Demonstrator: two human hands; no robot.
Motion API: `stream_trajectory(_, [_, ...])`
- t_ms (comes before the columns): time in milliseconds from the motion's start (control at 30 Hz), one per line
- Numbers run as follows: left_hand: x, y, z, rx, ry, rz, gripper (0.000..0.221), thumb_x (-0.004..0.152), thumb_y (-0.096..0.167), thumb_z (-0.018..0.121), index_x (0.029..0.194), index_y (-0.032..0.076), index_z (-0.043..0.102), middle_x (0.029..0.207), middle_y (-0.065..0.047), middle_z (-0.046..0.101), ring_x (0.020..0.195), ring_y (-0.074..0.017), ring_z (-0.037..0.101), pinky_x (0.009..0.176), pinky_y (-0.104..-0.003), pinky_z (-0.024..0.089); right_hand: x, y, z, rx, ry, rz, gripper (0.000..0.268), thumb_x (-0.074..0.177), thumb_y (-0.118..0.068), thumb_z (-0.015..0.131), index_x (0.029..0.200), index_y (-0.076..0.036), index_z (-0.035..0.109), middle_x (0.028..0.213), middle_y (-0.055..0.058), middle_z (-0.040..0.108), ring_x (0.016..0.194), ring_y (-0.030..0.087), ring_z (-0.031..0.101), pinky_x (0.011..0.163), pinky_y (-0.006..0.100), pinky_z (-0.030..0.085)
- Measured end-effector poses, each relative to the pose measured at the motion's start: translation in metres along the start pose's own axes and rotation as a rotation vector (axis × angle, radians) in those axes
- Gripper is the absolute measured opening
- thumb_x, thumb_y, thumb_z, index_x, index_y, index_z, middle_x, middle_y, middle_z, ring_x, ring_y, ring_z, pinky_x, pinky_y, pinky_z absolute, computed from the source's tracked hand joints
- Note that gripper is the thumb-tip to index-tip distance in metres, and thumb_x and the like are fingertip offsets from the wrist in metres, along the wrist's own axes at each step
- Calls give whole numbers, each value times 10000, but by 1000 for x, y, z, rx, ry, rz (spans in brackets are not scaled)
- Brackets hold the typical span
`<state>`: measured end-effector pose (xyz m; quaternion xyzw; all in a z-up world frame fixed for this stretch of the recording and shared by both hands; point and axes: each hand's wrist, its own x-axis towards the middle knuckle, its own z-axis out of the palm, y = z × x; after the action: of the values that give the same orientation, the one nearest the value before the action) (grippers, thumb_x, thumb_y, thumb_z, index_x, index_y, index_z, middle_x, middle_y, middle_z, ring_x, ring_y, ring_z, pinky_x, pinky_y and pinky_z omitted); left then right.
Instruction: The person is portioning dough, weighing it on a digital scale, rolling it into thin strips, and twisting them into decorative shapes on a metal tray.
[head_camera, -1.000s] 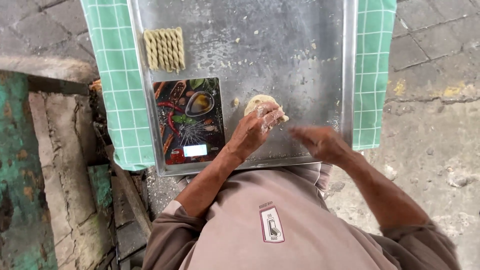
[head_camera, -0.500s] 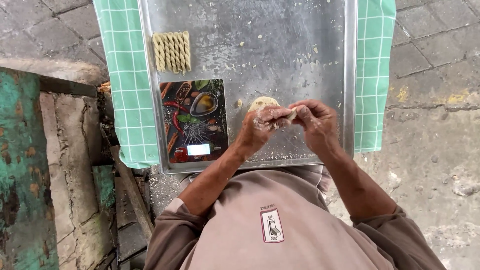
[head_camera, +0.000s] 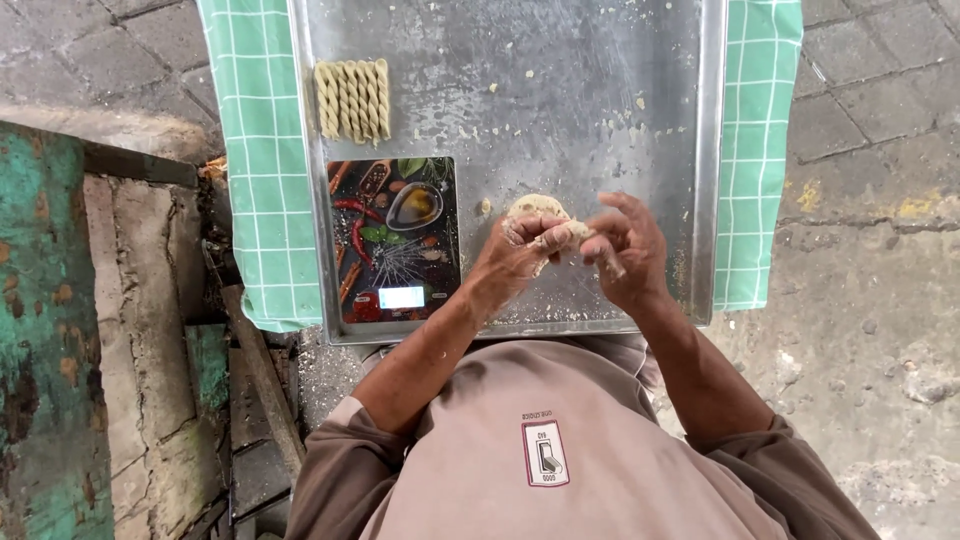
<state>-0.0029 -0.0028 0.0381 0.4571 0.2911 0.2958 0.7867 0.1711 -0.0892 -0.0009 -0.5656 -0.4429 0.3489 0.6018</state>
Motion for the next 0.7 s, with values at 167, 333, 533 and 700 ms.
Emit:
stream_trajectory(167, [-9, -4, -2, -89, -26, -62, 243, 1012, 185, 711, 1071, -51, 702, 837, -98, 696, 805, -131, 649, 753, -280, 600, 7, 18, -10, -333, -186, -295, 540, 916, -530, 663, 1056, -8, 664, 975, 148, 672, 716, 293, 694, 571, 387, 567])
stream_trajectory(333, [-16, -16, 6, -19, 42, 95, 384, 972, 205, 768, 1228, -59, 655, 912, -130, 725, 830, -115, 665, 781, -280, 594, 10, -4, 3, -208, -67, -252, 415, 939, -403, 735, 914, 10, 701, 790, 106, 699, 592, 201, 666, 543, 321, 550])
stream_trajectory(533, [-10, -22, -2, 178, 148, 151, 274, 1013, 268, 718, 1039, -2, 758, 754, -144, 744, 693, -132, 687, 661, -281, 597, -3, -12, 14, -392, 8, -288, 481, 1008, -405, 663, 1175, 43, 724, 819, 187, 692, 661, 325, 676, 585, 408, 550])
stream_trajectory(700, [-12, -11, -1, 79, 129, 91, 245, 981, 233, 753, 951, -10, 746, 742, -132, 731, 707, -128, 662, 648, -274, 607, -13, -5, 9, -476, -24, -253, 369, 945, -312, 760, 1150, -6, 770, 880, 139, 741, 698, 369, 712, 640, 403, 566])
